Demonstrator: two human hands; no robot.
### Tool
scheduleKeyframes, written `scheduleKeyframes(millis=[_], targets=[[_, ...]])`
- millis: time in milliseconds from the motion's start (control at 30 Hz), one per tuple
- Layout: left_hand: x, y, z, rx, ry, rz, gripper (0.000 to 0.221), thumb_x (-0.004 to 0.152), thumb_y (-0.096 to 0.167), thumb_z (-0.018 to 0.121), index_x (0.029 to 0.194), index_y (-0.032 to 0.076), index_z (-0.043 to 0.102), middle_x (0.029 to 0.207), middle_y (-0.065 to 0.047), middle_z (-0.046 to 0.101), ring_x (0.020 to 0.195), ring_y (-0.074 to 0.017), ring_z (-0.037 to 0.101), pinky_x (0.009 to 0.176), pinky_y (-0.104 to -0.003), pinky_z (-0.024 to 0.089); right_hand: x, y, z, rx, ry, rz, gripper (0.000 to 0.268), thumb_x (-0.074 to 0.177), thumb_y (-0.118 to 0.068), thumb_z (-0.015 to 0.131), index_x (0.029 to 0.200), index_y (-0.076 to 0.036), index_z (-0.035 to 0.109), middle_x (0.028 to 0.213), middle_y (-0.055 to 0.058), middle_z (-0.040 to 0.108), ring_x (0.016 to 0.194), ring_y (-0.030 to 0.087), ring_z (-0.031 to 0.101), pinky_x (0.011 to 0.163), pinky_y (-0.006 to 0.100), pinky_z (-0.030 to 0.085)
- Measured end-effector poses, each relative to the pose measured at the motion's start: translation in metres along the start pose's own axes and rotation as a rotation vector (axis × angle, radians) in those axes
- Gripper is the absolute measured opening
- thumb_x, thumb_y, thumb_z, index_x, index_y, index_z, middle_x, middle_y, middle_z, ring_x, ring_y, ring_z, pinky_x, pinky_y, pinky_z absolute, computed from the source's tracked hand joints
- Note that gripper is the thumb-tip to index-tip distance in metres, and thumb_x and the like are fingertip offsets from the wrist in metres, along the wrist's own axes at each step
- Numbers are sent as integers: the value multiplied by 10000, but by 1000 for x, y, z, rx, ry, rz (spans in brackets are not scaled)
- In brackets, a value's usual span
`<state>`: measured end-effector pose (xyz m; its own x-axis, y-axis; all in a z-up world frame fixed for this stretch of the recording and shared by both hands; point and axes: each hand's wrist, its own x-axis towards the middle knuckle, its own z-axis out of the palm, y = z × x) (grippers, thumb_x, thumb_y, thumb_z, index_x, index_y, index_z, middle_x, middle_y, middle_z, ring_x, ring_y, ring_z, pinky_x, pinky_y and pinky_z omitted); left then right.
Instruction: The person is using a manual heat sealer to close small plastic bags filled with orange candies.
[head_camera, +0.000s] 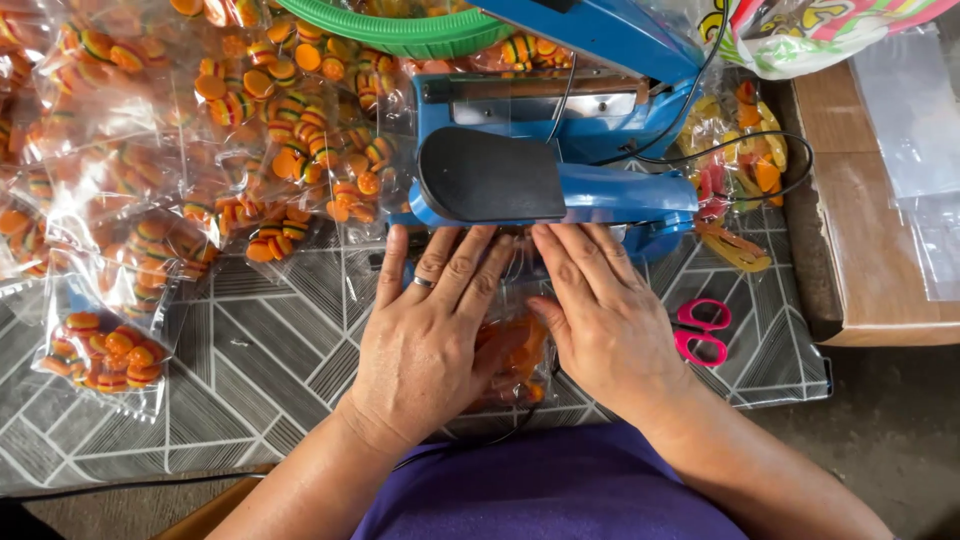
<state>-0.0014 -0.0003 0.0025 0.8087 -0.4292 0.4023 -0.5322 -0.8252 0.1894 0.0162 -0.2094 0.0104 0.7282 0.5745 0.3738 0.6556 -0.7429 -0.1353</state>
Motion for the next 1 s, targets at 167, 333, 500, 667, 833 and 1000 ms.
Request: scheduleKeyframes(millis=[167,333,500,667,833,1000], targets=[[-3,-15,-10,46,29,-60,785,975,597,635,1536,62,516,1576,-125,541,1537,-342,326,1238,-634,184,-7,6,10,-106,10,23,546,1076,-305,569,1479,60,518,1520,211,538,1446,345,484,1257,452,370],[-6,-33,-26,6,71,-68,740,1014,611,573,1469,27,602,1594,-189,453,1546,-409,263,1232,-676,107,6,-8,-25,90,220,-54,327,997,-111,672,1226,123,657,1235,253,689,1141,363,690,1044,437,556],[-16,-44,-42,-95,69,-214,706,1081,437,623,1633,101,338,1723,-157,252,1623,-360,131,1313,-607,19,22,-3,-73,179,424,-125,197,983,17,556,1012,173,673,1021,316,722,965,432,757,887,501,627],[-13,-44,-68,-381,402,-205,433,1208,64,494,1624,83,375,1733,-151,318,1704,-406,258,1493,-634,268,81,40,-59,168,127,38,827,1174,-467,157,1300,145,700,1288,290,703,1202,452,576,971,523,450],[29,-24,-108,-386,463,-76,335,1213,110,419,1495,-59,483,1576,-268,448,1565,-453,472,1377,-583,476,99,37,-38,345,-232,323,912,982,-679,134,1495,-4,470,1480,237,528,1403,423,399,1061,578,337],[82,-21,-98,-242,388,72,262,1162,43,474,1401,-22,559,1373,-227,592,1294,-442,602,1130,-521,476,99,31,-28,285,-213,266,990,971,-707,93,1550,59,336,1547,260,462,1399,459,399,1053,588,343]])
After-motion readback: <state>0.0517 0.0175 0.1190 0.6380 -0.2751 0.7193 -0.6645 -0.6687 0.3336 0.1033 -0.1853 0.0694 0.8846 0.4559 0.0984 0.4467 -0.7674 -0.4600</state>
